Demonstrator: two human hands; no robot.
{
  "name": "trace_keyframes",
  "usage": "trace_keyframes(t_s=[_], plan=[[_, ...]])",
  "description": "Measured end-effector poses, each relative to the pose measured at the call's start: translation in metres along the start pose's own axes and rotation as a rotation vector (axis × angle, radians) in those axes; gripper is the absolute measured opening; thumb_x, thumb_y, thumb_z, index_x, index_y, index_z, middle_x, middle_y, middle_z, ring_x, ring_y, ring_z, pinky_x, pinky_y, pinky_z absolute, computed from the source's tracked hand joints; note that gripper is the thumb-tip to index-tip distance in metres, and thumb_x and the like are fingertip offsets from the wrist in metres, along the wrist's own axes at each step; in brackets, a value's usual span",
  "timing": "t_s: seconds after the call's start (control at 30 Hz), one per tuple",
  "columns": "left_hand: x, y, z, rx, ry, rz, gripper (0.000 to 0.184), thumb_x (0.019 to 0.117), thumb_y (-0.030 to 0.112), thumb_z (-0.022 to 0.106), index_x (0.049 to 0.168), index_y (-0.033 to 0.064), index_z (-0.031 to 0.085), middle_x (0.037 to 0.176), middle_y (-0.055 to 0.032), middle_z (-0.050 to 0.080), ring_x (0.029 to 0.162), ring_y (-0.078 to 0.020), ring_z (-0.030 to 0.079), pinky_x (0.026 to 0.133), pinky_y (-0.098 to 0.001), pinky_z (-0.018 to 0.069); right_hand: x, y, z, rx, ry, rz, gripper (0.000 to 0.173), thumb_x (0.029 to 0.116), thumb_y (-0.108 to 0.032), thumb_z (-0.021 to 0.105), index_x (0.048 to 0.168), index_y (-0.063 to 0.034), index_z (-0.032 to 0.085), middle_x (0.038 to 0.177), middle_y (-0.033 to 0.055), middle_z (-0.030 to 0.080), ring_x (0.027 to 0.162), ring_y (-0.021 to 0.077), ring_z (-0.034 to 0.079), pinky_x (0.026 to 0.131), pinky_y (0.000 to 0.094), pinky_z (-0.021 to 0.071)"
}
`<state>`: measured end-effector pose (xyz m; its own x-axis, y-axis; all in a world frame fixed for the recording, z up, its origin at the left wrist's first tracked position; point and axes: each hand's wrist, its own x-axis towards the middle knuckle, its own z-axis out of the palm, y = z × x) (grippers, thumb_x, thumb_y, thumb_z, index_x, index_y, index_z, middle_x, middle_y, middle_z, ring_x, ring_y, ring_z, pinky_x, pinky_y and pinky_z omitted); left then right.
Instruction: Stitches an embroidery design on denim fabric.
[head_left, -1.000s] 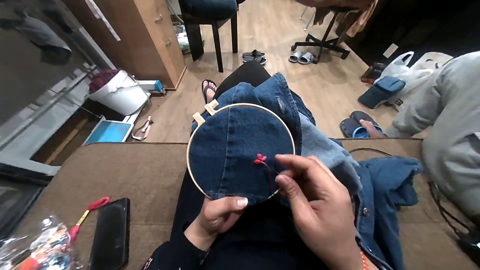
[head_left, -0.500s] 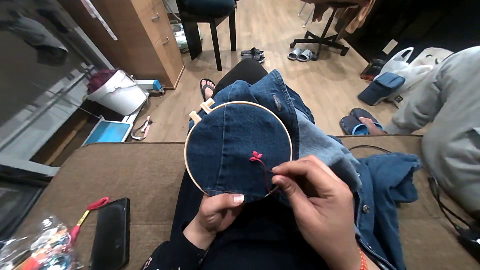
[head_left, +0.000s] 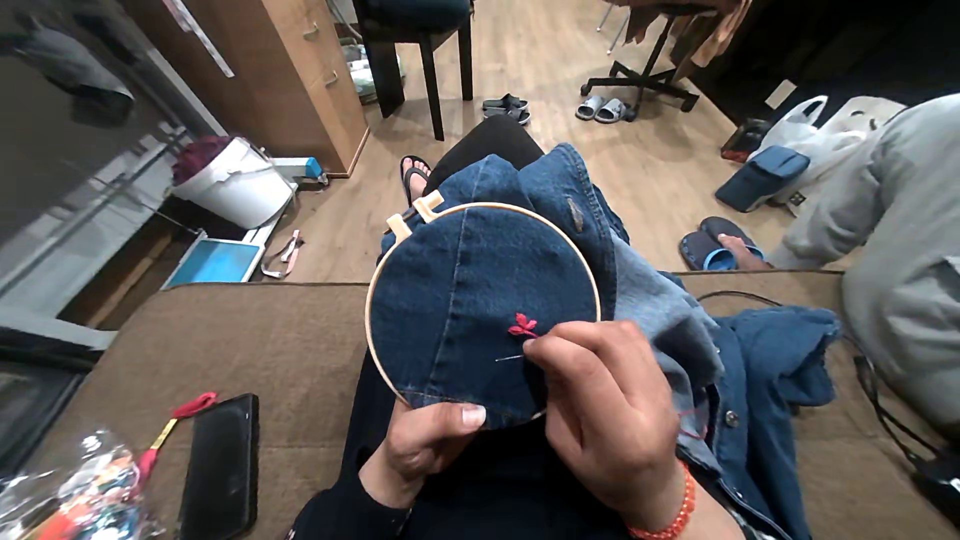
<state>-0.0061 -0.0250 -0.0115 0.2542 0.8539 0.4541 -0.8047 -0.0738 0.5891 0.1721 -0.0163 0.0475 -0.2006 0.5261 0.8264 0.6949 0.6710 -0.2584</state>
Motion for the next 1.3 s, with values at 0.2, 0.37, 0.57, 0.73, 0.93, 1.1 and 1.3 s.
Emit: trace_keyframes(t_s=[0.2, 0.37, 0.57, 0.73, 0.93, 1.1, 1.3], plan=[[-0.003, 0.005, 0.003, -0.009, 0.002, 0.010, 0.034, 0.0911, -0.001, 0.062, 0.122, 0.0087, 0.073, 0.116, -0.0056, 0.075, 0.108, -0.0127, 0.071, 0.097, -0.0339, 0.0570, -0.001, 0.001, -0.005, -0.011, -0.010, -0.013, 0.011, 0.1006, -0.012, 0.053, 0.102, -0.0131, 0.063, 0.095, 0.0033, 0.064, 0.085, 0.0136, 0.058, 0.073, 0.0271, 0.0449], [-0.001, 0.006, 0.003, -0.049, 0.003, 0.034, 0.033, 0.0912, 0.000, 0.061, 0.121, 0.0075, 0.073, 0.116, -0.0069, 0.075, 0.110, -0.0140, 0.071, 0.098, -0.0355, 0.0567, -0.004, 0.005, -0.010, -0.038, -0.023, -0.066, 0.013, 0.1008, -0.015, 0.057, 0.107, -0.0132, 0.068, 0.097, 0.0029, 0.069, 0.087, 0.0144, 0.061, 0.077, 0.0302, 0.0450], [0.000, 0.008, -0.001, -0.100, -0.015, -0.009, 0.031, 0.0920, 0.002, 0.061, 0.120, 0.0062, 0.073, 0.116, -0.0073, 0.075, 0.110, -0.0144, 0.070, 0.098, -0.0356, 0.0564, -0.004, 0.005, -0.010, 0.114, -0.012, 0.088, 0.011, 0.0980, -0.017, 0.063, 0.100, -0.0131, 0.073, 0.094, -0.0014, 0.072, 0.085, 0.0072, 0.064, 0.075, 0.0240, 0.0503], [0.001, 0.009, -0.001, -0.155, -0.013, -0.032, 0.030, 0.0917, 0.004, 0.061, 0.118, 0.0051, 0.074, 0.115, -0.0083, 0.075, 0.110, -0.0154, 0.071, 0.098, -0.0360, 0.0561, -0.001, 0.004, -0.010, 0.191, 0.008, 0.166, 0.006, 0.0938, -0.016, 0.066, 0.096, -0.0144, 0.071, 0.089, -0.0067, 0.071, 0.080, 0.0012, 0.062, 0.072, 0.0196, 0.0504], [0.003, 0.009, 0.000, -0.194, -0.005, -0.041, 0.028, 0.0926, 0.007, 0.061, 0.117, 0.0055, 0.075, 0.115, -0.0085, 0.075, 0.110, -0.0157, 0.070, 0.099, -0.0362, 0.0556, 0.000, 0.005, -0.011, 0.223, 0.005, 0.177, 0.005, 0.0923, -0.017, 0.069, 0.097, -0.0169, 0.069, 0.086, -0.0093, 0.068, 0.079, -0.0005, 0.060, 0.071, 0.0172, 0.0491], [0.003, 0.010, 0.001, -0.217, 0.007, -0.062, 0.029, 0.0920, 0.005, 0.060, 0.117, 0.0041, 0.074, 0.114, -0.0098, 0.075, 0.110, -0.0169, 0.071, 0.099, -0.0371, 0.0558, 0.000, 0.003, -0.012, 0.120, -0.033, 0.102, 0.008, 0.0971, -0.017, 0.064, 0.100, -0.0158, 0.071, 0.091, -0.0052, 0.070, 0.084, 0.0052, 0.061, 0.075, 0.0232, 0.0481], [0.004, 0.009, 0.004, -0.174, 0.080, -0.067, 0.029, 0.0903, 0.001, 0.061, 0.116, 0.0047, 0.074, 0.112, -0.0101, 0.075, 0.107, -0.0171, 0.072, 0.097, -0.0381, 0.0573, 0.005, 0.013, -0.030, 0.187, -0.104, 0.179, 0.021, 0.1045, -0.021, 0.057, 0.121, -0.0164, 0.070, 0.096, -0.0038, 0.065, 0.086, 0.0027, 0.062, 0.075, 0.0190, 0.0539]])
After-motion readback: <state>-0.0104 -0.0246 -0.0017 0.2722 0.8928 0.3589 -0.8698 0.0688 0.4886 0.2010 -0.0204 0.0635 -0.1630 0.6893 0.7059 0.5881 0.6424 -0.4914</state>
